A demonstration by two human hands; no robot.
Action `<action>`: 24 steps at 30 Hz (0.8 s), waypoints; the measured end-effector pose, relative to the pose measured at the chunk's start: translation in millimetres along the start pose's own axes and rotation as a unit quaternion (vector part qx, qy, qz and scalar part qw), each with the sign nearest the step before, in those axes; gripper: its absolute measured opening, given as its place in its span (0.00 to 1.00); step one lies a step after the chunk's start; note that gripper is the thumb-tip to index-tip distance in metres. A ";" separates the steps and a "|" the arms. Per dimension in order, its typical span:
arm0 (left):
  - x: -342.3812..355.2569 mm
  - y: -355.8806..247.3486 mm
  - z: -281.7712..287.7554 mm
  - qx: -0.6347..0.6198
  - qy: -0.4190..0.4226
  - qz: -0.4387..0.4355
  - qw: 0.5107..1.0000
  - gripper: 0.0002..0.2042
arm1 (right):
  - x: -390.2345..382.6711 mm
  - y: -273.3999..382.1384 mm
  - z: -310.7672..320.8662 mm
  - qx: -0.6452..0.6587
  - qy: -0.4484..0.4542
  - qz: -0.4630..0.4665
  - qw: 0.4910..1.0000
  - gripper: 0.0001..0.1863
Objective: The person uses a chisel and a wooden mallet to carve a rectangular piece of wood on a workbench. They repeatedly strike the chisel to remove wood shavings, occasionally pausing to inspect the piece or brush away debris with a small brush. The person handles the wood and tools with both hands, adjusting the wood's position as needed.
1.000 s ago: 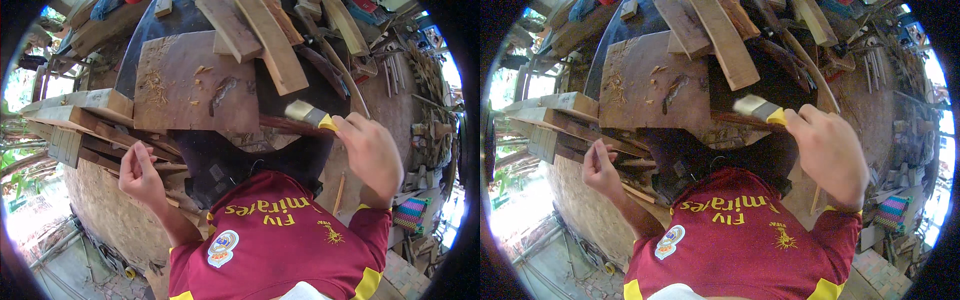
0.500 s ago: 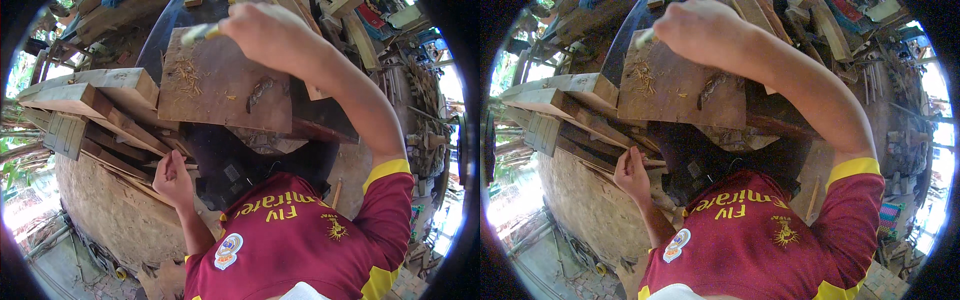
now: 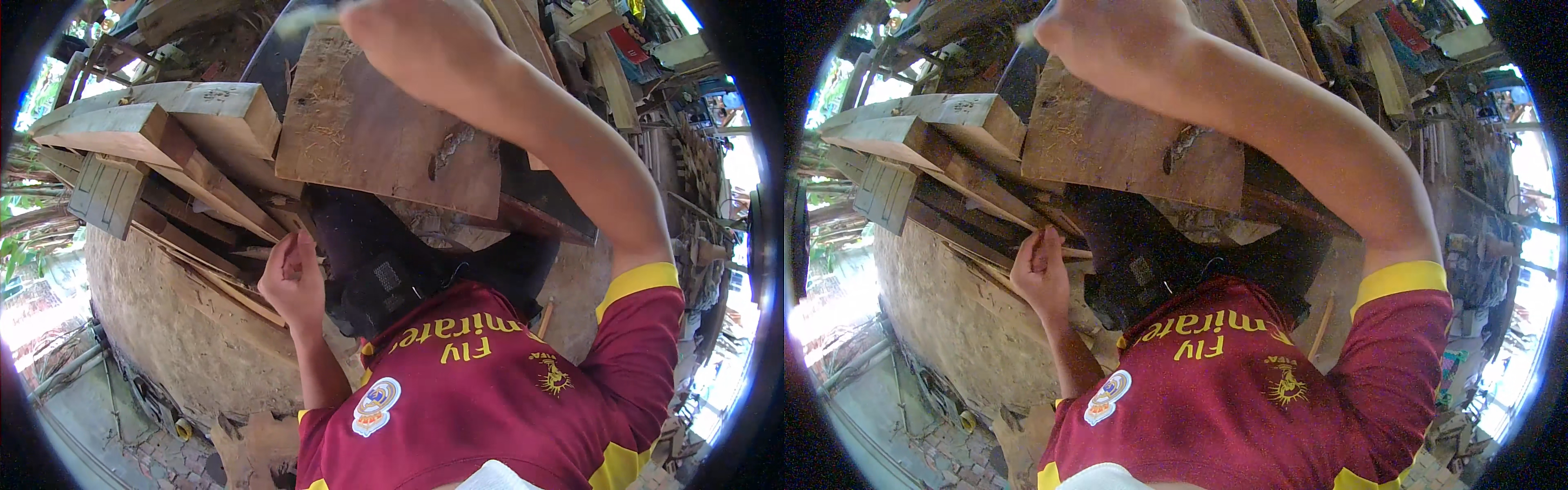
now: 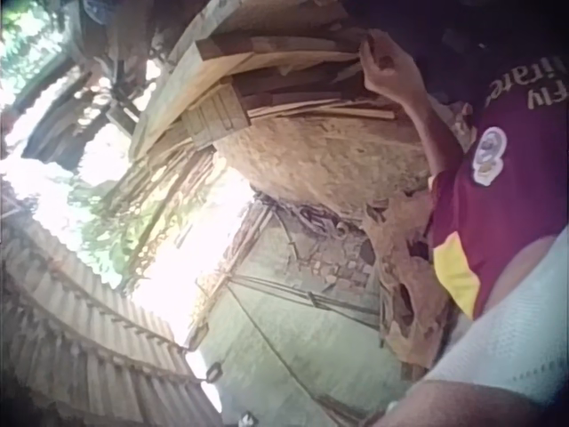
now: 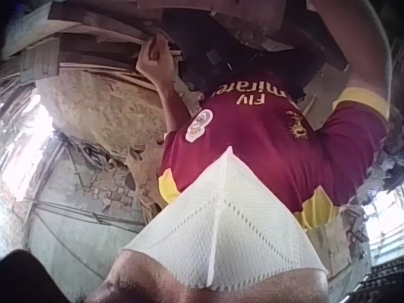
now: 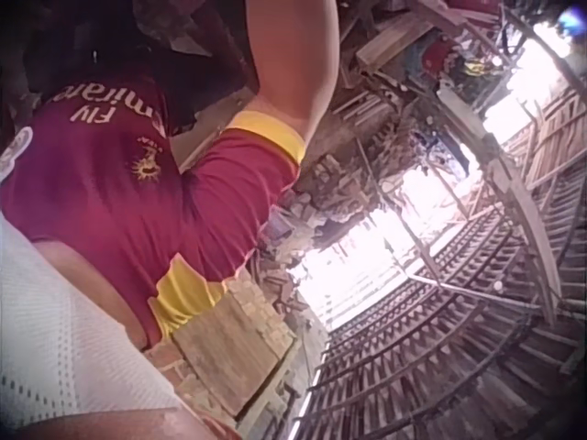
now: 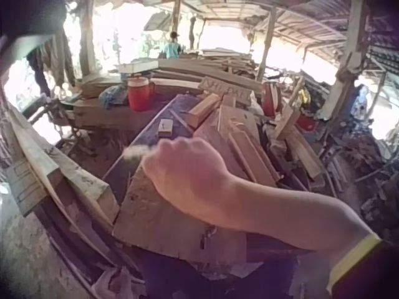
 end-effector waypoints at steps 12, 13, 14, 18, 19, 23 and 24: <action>4.8 62.1 -29.2 0.165 0.482 -0.279 0.814 0.16 | -9.5 -20.7 73.0 0.217 0.260 0.175 0.924 0.12; 2.7 71.2 -37.3 0.164 0.513 -0.298 0.788 0.17 | -6.4 -19.4 73.4 0.234 0.301 0.178 0.907 0.12; -0.9 77.9 -46.8 0.164 0.542 -0.317 0.761 0.19 | -2.7 -17.9 74.1 0.250 0.340 0.181 0.888 0.12; 14.1 99.1 -47.4 0.220 0.534 -0.347 0.739 0.26 | 1.0 -2.4 80.6 0.194 0.401 0.013 0.895 0.10; 20.4 103.5 -45.6 0.231 0.512 -0.335 0.757 0.26 | -0.6 -3.7 81.6 0.176 0.406 -0.020 0.896 0.09; 27.3 126.7 -44.0 0.276 0.337 -0.252 0.864 0.29 | -4.2 -20.5 74.4 0.213 0.397 0.026 0.892 0.08; 22.5 138.0 -53.2 0.279 0.336 -0.241 0.867 0.30 | -18.3 -24.0 72.6 0.232 0.317 0.063 0.917 0.07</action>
Point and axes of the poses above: each hand's wrist, its own x-axis towards the middle knuckle, its own z-axis out of the back of the hand, y = z × x, the point moved 3 cm from there along x, towards the middle knuckle, and after that the axes turned 14 degrees about -x, right-handed, at the moved point
